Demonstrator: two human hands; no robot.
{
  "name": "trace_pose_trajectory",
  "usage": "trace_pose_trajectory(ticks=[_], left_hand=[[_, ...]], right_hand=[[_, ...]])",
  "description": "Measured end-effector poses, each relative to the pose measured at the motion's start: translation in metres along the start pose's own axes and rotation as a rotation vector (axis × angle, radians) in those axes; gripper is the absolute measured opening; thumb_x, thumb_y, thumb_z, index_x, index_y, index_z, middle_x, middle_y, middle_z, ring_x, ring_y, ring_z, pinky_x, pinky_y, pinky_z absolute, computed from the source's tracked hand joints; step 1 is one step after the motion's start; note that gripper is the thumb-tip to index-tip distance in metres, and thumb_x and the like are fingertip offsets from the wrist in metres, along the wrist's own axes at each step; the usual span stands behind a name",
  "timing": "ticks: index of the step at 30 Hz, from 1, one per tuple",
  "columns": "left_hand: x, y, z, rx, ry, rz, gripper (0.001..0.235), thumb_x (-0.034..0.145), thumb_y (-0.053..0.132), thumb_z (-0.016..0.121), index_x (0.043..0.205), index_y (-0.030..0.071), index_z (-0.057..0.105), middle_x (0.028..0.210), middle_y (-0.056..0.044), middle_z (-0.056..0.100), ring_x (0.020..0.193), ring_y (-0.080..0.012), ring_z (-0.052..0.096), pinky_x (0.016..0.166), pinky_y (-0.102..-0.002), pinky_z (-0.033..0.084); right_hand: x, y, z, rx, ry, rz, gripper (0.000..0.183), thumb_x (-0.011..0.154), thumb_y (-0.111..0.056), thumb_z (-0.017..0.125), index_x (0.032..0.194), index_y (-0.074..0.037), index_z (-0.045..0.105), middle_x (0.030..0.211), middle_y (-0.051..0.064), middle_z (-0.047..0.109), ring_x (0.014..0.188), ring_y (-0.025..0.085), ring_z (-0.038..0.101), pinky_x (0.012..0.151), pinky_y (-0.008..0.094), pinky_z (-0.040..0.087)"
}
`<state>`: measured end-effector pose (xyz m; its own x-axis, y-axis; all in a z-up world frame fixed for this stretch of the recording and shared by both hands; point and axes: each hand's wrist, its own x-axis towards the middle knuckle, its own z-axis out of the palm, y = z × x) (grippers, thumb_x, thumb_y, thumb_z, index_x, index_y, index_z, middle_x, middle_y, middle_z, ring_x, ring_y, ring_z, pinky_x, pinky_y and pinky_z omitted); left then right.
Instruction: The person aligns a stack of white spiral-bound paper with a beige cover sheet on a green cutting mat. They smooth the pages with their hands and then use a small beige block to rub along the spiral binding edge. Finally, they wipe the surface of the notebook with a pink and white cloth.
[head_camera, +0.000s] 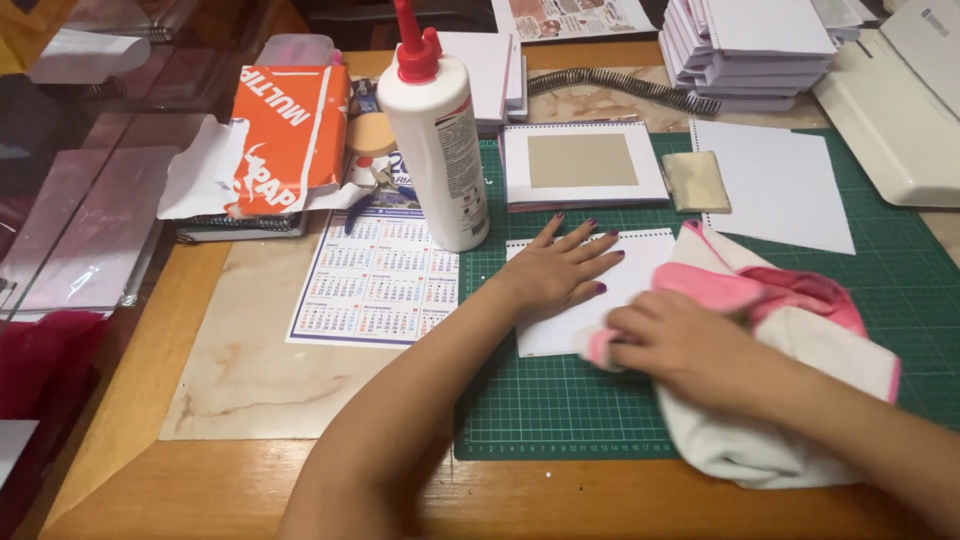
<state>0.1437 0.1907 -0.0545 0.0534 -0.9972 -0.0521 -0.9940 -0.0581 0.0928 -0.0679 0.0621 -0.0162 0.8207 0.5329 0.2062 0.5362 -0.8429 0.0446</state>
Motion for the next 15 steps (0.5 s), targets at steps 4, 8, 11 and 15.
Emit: trace_pose_trajectory(ticks=[4, 8, 11, 15], left_hand=[[-0.002, -0.003, 0.010, 0.055, 0.056, 0.023, 0.057, 0.111, 0.050, 0.018, 0.165, 0.031, 0.025, 0.174, 0.006, 0.017, 0.161, -0.0236, 0.008, 0.129, -0.053, -0.003], [-0.005, -0.001, 0.009, 0.102, 0.090, 0.056, 0.054, 0.113, 0.042, 0.028, 0.165, 0.028, 0.024, 0.174, 0.003, 0.018, 0.161, -0.0271, 0.013, 0.129, -0.056, 0.003], [0.003, -0.007, 0.018, 0.118, 0.114, 0.059, 0.054, 0.113, 0.042, 0.031, 0.165, 0.027, 0.026, 0.174, 0.003, 0.019, 0.161, -0.0278, 0.014, 0.129, -0.057, 0.004], [0.010, -0.011, 0.023, 0.095, 0.083, 0.063, 0.055, 0.114, 0.047, 0.024, 0.165, 0.029, 0.023, 0.174, 0.004, 0.015, 0.161, -0.0269, 0.010, 0.129, -0.058, 0.001]], right_hand=[[0.044, -0.008, 0.018, -0.146, -0.037, -0.106, 0.017, 0.097, -0.013, 0.050, 0.106, -0.017, 0.063, 0.107, 0.007, 0.057, 0.091, 0.031, 0.053, 0.071, 0.044, 0.042], [0.065, -0.005, 0.026, -0.147, -0.015, -0.130, 0.015, 0.097, -0.018, 0.049, 0.103, -0.019, 0.064, 0.101, 0.007, 0.055, 0.087, 0.031, 0.052, 0.071, 0.043, 0.041], [0.071, -0.003, 0.036, -0.099, 0.023, -0.155, 0.016, 0.099, -0.020, 0.048, 0.098, -0.019, 0.064, 0.095, 0.007, 0.053, 0.082, 0.031, 0.051, 0.070, 0.044, 0.040], [0.064, 0.000, 0.044, -0.025, -0.026, -0.092, 0.021, 0.100, -0.024, 0.045, 0.092, -0.023, 0.064, 0.094, 0.005, 0.050, 0.085, 0.030, 0.050, 0.074, 0.044, 0.040]])
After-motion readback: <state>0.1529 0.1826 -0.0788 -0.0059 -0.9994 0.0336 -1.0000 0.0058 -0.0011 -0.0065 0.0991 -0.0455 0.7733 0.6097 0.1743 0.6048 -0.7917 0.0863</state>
